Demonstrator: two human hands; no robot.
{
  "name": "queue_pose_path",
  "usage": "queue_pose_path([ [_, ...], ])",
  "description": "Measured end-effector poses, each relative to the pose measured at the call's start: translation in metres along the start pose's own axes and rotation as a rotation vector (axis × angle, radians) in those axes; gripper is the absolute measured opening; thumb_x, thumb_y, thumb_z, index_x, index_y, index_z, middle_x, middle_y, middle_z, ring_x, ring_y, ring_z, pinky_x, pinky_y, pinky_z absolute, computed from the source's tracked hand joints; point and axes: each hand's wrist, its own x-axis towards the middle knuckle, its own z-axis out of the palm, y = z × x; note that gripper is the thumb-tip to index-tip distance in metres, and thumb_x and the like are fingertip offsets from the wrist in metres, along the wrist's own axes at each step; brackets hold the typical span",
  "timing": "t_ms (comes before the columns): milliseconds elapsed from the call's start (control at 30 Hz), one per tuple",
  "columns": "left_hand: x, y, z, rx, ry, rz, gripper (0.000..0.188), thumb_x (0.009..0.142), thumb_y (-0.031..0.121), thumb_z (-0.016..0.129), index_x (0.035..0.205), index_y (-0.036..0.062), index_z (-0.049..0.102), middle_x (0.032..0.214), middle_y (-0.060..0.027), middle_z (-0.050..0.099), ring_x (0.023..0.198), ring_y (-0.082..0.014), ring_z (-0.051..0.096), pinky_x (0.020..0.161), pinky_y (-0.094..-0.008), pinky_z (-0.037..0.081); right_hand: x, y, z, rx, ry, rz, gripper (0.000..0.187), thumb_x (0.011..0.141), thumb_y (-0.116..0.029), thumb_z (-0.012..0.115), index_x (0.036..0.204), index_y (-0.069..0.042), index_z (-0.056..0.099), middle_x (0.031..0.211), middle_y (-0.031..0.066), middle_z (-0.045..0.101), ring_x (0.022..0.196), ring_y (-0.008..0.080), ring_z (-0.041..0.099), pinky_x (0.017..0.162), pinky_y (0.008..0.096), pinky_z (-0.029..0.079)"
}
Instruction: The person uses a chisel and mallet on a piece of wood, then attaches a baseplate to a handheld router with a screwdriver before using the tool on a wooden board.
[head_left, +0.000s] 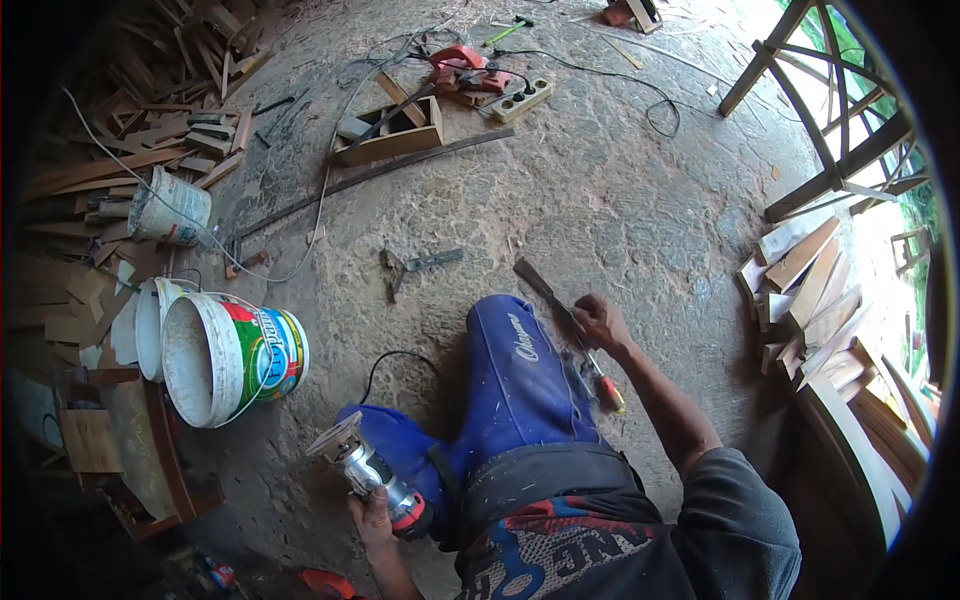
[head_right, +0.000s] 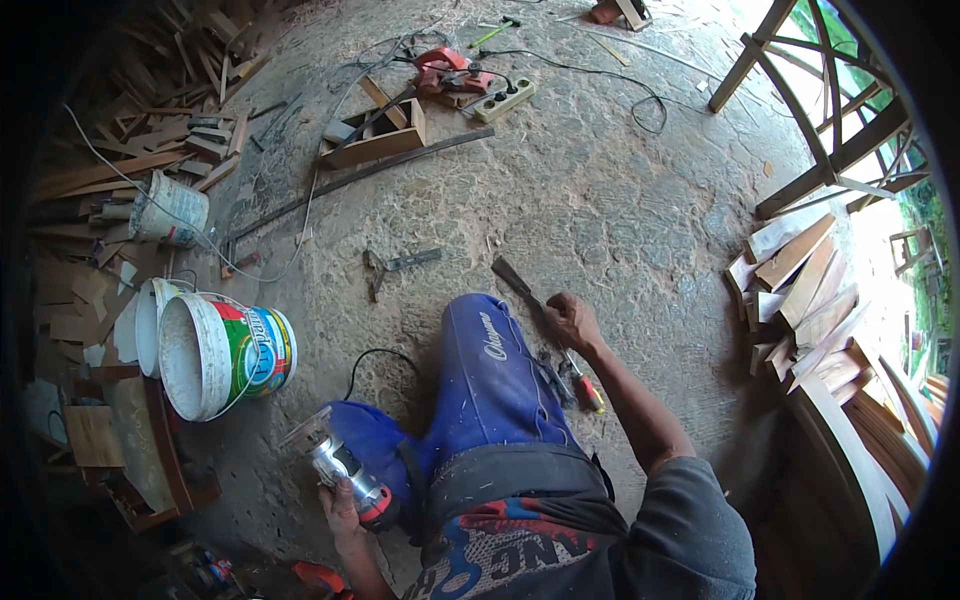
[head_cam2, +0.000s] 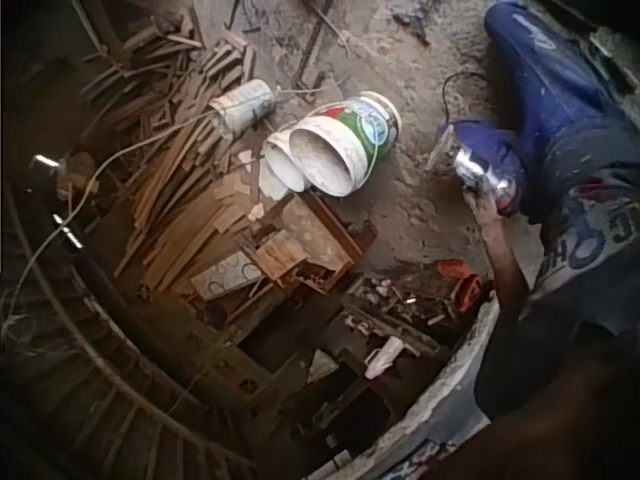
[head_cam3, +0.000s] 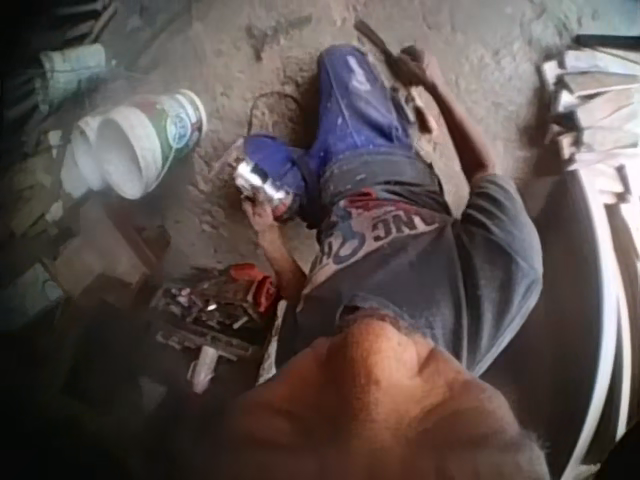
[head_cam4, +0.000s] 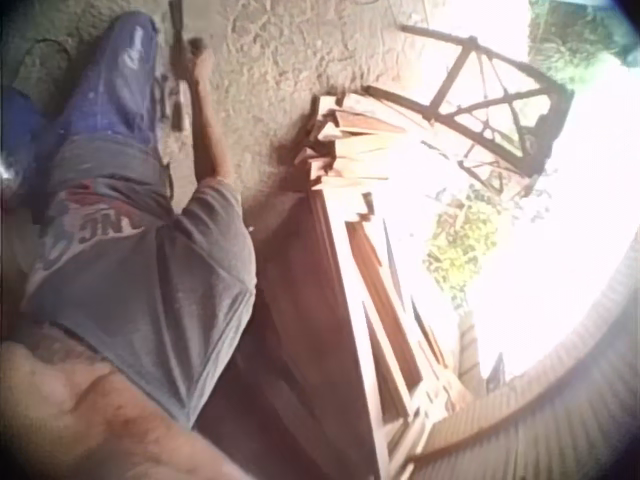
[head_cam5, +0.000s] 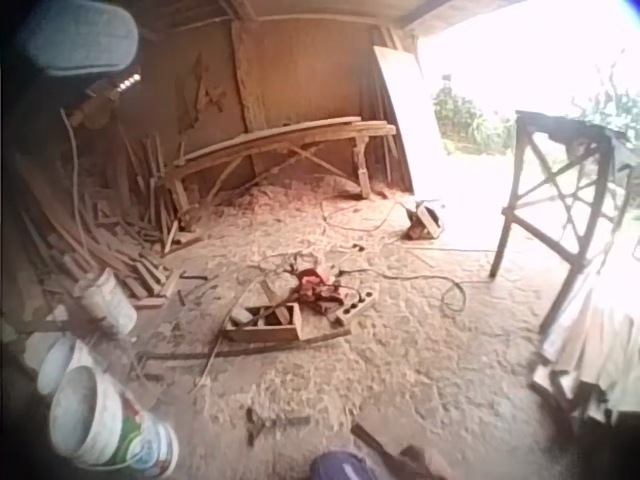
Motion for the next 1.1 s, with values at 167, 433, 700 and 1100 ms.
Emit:
queue_pose_path([
  [167,0.002,-0.002,-0.033,-0.073,0.118,0.032,0.057,0.085,0.031,0.082,0.123,0.0024,0.050,0.113,-0.0071,0.060,0.097,-0.0173,0.059,0.084,-0.0354,0.050,-0.063,0.112,0.040,-0.641,-0.044,0.075,0.038,0.085,-0.035,0.069,0.110,-0.007,0.061,0.107,0.0198,0.066,0.102,0.0397,0.066,0.082,0.0533,0.051],
  [433,0.009,0.022,-0.018,0.047,0.123,0.020,0.060,0.080,0.039,0.088,0.117,0.0024,0.057,0.108,-0.0059,0.064,0.095,-0.0155,0.060,0.081,-0.0348,0.051,-0.102,0.155,0.056,-0.660,-0.091,0.128,0.043,0.098,-0.039,0.055,0.115,0.000,0.056,0.113,0.0285,0.059,0.108,0.0454,0.059,0.089,0.0534,0.048],
  [700,0.008,0.018,-0.016,-0.041,-0.005,0.171,0.052,0.081,0.033,0.087,0.117,0.0041,0.065,0.105,-0.0039,0.069,0.095,-0.0145,0.064,0.086,-0.0355,0.052,-0.101,0.233,0.017,-0.317,-0.016,-0.101,0.036,0.102,-0.036,0.057,0.091,-0.002,0.053,0.078,0.0131,0.056,0.073,0.0272,0.057,0.067,0.0435,0.048],
  [1100,0.004,-0.011,-0.030,-0.086,-0.048,0.167,0.068,0.080,0.043,0.087,0.127,0.0023,0.059,0.111,-0.0061,0.067,0.100,-0.0157,0.063,0.088,-0.0351,0.053,-0.177,-0.132,0.045,0.066,-0.352,-0.847,0.047,0.085,0.000,0.073,0.131,-0.008,0.065,0.119,0.0146,0.061,0.109,0.0266,0.060,0.093,0.0355,0.050],
])
